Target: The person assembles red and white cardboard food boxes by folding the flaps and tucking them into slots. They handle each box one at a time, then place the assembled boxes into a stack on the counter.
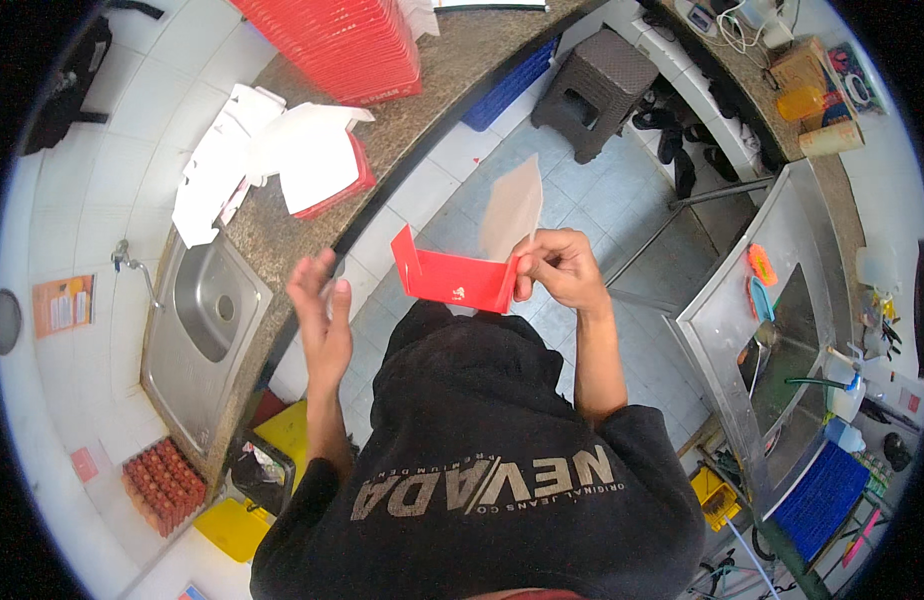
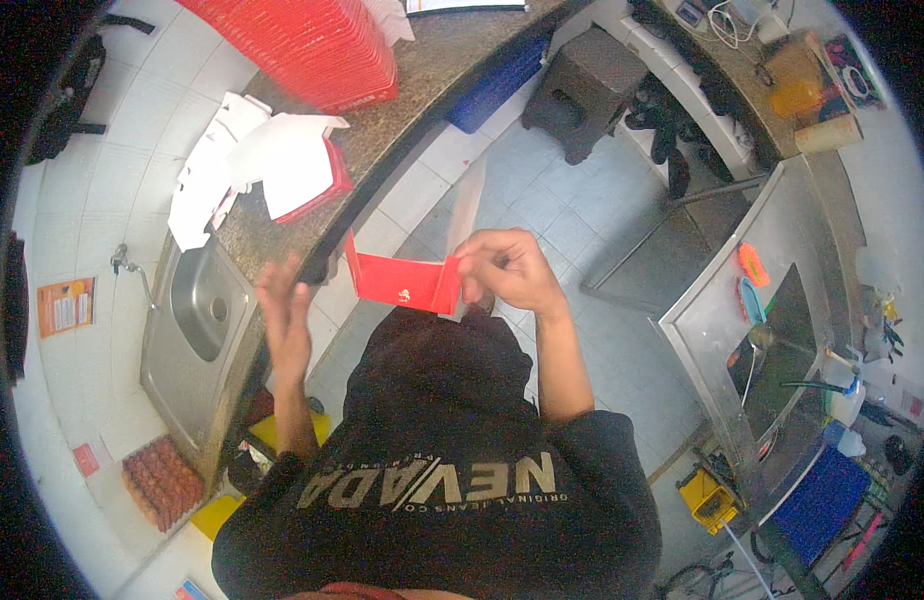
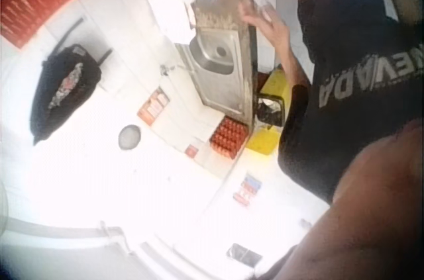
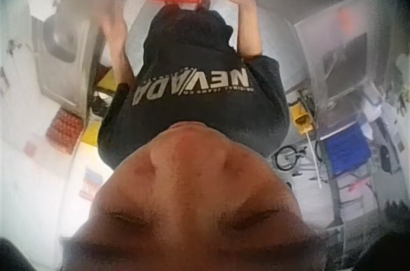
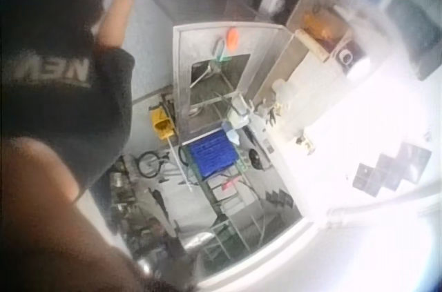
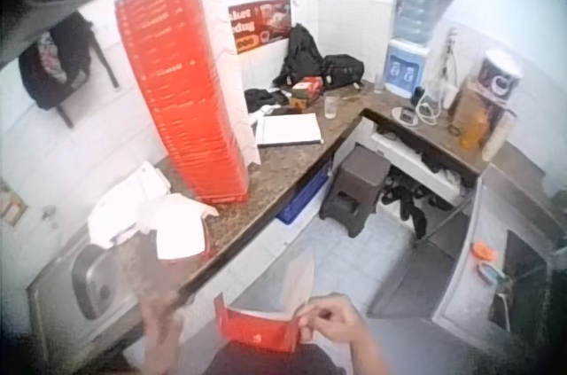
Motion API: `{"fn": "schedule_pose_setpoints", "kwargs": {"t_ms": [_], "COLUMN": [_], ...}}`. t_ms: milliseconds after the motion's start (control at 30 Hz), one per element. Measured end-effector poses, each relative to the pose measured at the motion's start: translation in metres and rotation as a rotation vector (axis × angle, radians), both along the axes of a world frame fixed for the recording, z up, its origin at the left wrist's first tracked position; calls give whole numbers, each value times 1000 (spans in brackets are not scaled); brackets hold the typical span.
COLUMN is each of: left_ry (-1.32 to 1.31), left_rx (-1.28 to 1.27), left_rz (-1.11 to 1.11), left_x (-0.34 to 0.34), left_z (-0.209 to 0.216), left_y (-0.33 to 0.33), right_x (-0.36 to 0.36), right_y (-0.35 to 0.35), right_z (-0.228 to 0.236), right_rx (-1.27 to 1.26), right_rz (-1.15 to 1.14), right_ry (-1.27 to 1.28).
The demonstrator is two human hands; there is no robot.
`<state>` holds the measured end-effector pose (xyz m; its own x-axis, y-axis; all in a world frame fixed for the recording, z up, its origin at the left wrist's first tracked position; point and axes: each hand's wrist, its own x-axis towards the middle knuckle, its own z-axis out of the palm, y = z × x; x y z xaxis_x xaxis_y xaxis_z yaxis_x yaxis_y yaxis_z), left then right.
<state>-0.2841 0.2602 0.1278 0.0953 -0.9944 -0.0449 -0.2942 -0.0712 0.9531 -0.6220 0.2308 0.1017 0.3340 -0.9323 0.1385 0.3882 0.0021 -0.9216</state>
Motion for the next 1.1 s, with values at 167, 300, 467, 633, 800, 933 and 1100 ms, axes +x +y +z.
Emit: {"fn": "schedule_pose_setpoints", "kwargs": {"t_ms": [167, 300, 467, 633, 800, 933, 1100], "left_ry": [-527, -806, -134, -44, -71, -101, 9], "left_rx": [-355, 243, 686, 787, 494, 608, 515], "left_rz": [-769, -1385, -1403, -1152, -1092, -1073, -988], "left_x": [-61, -72, -57, -54, -64, -56, -50], "left_z": [110, 93, 36, 22, 34, 48, 45], "left_y": [-33, -61, -77, -64, -54, -56, -45], "right_x": [6, 9, 1, 17, 36, 36, 41], "right_y": [-7, -7, -2, 20, 36, 42, 53], "right_z": [18, 17, -11, 45, 70, 36, 27], "right_rx": [-145, -213, -330, -157, -585, -637, -694], "right_rz": [224, 354, 242, 369, 117, -165, -317], "right_ry": [264, 254, 17, 476, 899, 957, 851]}}
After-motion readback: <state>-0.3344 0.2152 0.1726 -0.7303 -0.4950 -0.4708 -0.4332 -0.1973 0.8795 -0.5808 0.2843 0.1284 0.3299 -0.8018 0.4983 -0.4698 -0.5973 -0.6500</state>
